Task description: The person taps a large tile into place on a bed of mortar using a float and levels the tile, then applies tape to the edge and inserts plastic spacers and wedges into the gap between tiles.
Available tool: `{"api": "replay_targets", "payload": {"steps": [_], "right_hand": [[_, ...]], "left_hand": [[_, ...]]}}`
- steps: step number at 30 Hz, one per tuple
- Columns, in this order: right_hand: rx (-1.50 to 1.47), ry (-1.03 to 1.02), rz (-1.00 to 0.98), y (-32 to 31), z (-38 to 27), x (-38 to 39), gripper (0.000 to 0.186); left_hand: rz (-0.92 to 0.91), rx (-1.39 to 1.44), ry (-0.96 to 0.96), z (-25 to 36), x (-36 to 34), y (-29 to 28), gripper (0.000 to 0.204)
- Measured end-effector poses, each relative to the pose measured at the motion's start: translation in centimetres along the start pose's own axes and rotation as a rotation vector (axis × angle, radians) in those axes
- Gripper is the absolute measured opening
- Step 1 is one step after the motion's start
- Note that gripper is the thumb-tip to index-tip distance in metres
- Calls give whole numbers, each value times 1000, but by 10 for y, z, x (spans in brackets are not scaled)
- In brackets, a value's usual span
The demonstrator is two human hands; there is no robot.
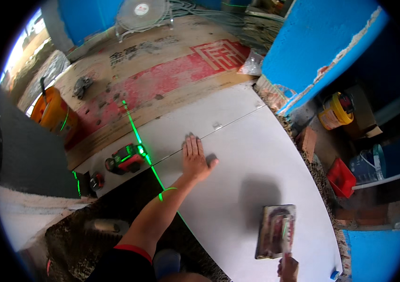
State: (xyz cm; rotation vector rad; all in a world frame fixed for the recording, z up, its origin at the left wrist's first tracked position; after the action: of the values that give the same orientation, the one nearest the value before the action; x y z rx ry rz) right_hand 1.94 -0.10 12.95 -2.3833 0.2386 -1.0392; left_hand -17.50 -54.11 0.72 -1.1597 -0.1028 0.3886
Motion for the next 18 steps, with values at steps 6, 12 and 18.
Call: {"api": "replay_targets", "payload": {"steps": [6,12,18], "right_hand": [[-141,-291,267,-83,-44,21,57],[-10,-67,441,-11,-25,-37,35],[156,-77,-113,53,-59,-67,65]], "left_hand": [[-109,-82,107,45,-1,15,100],[-89,-30,330,87,-46,39,98],[-46,-45,199,128,-144,71,98]]}}
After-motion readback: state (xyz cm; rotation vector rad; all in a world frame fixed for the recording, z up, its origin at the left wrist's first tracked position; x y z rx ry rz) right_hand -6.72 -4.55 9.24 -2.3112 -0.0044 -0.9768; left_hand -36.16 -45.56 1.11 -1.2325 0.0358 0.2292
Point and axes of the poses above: each hand's wrist, its own x-axis away from the middle knuckle, its own y-axis out of the palm, z = x × y, the point moved 1 cm from there along -x, towards the middle knuckle
